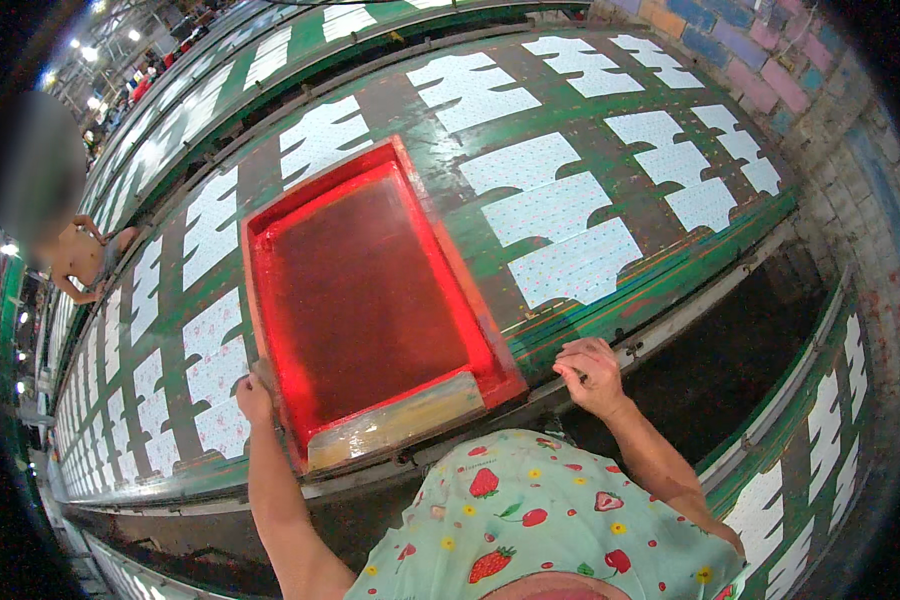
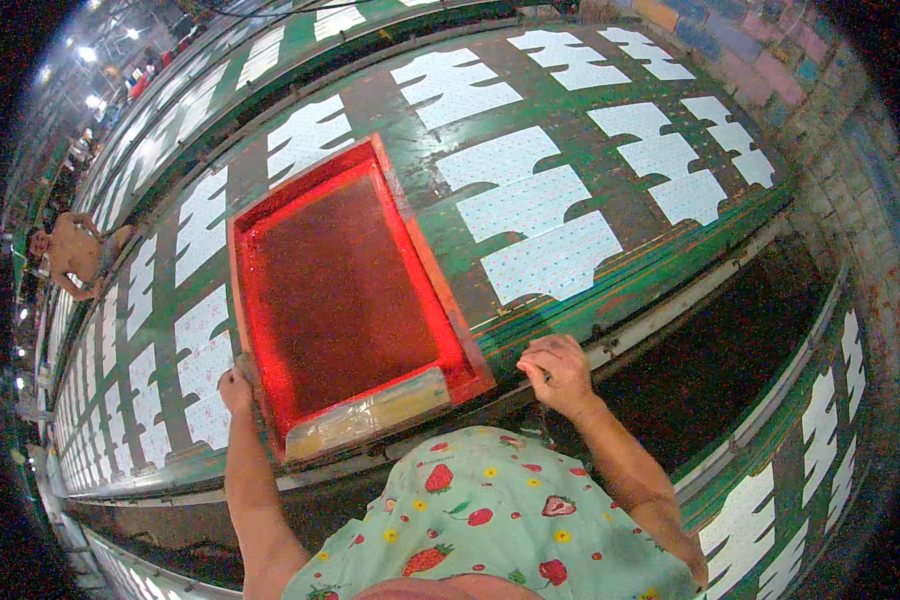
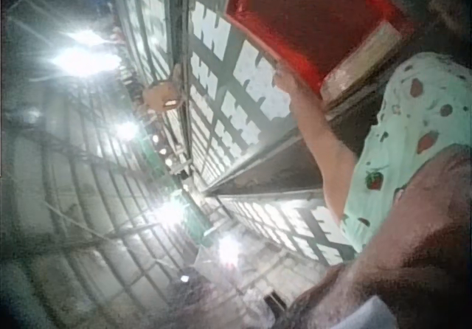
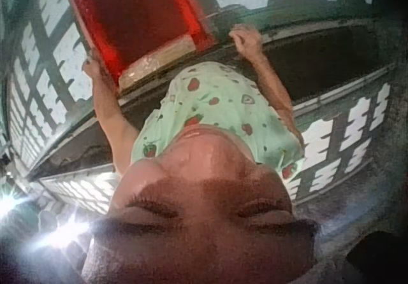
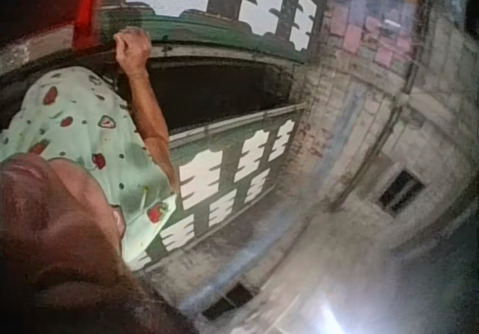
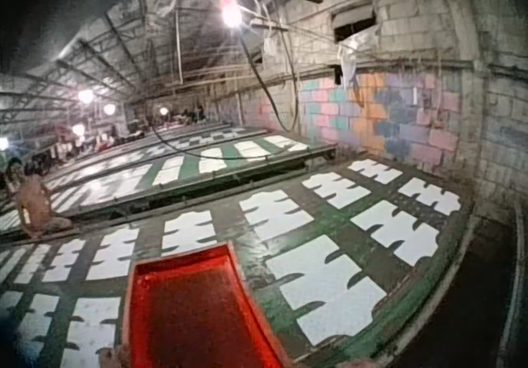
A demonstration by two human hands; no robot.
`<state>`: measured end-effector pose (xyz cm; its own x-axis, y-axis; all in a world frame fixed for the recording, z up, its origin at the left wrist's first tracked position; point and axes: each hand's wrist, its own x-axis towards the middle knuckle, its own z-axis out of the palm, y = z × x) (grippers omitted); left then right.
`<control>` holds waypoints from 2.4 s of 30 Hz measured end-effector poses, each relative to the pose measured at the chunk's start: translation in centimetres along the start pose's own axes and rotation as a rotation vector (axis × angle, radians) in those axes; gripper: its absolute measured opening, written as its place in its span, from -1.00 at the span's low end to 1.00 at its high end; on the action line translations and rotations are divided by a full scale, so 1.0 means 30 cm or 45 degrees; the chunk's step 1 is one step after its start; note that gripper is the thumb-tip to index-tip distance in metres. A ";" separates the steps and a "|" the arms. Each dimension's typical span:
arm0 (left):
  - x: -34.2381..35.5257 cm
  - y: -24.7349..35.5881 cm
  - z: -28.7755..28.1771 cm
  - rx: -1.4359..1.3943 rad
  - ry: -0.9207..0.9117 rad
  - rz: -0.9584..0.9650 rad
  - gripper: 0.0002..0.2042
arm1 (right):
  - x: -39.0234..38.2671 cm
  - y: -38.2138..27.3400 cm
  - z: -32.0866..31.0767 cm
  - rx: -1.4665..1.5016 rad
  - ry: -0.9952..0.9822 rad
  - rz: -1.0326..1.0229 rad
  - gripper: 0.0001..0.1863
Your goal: The person holds a red screen-printing frame and repeatedly uses a squeegee to pull red ink across the mesh onto patterned paper laid out on a long green workbench. The person repositions the frame and repeats the squeegee strokes multiple times along the bench.
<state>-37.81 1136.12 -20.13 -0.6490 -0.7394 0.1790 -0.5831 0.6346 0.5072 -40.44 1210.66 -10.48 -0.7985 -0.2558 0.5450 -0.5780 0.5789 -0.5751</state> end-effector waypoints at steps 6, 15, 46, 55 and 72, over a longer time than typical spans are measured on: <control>-0.152 0.017 0.001 -0.231 -0.032 -0.087 -0.49 | 0.066 0.083 0.068 -0.043 -0.074 0.167 -0.91; -0.192 0.042 0.012 -0.239 0.008 -0.064 -0.48 | 0.199 -0.051 0.378 -0.017 -0.356 0.450 -0.34; -0.416 0.760 0.091 -0.744 -0.074 -0.161 -0.73 | 0.421 0.324 0.030 -0.232 -0.078 0.505 -0.44; -0.776 1.216 0.375 -0.833 -0.070 -0.185 -0.68 | 0.341 0.823 -0.340 -0.155 0.008 0.633 -0.37; -1.029 1.498 0.534 -0.794 -0.037 -0.208 -0.62 | 0.280 1.204 -0.590 0.044 -0.022 0.676 -0.42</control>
<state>-51.80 1191.06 -16.37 -0.5939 -0.8036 0.0392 -0.2880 0.2578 0.9223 -65.05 1243.14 -15.88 -0.9851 0.0530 0.1635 -0.0983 0.6065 -0.7890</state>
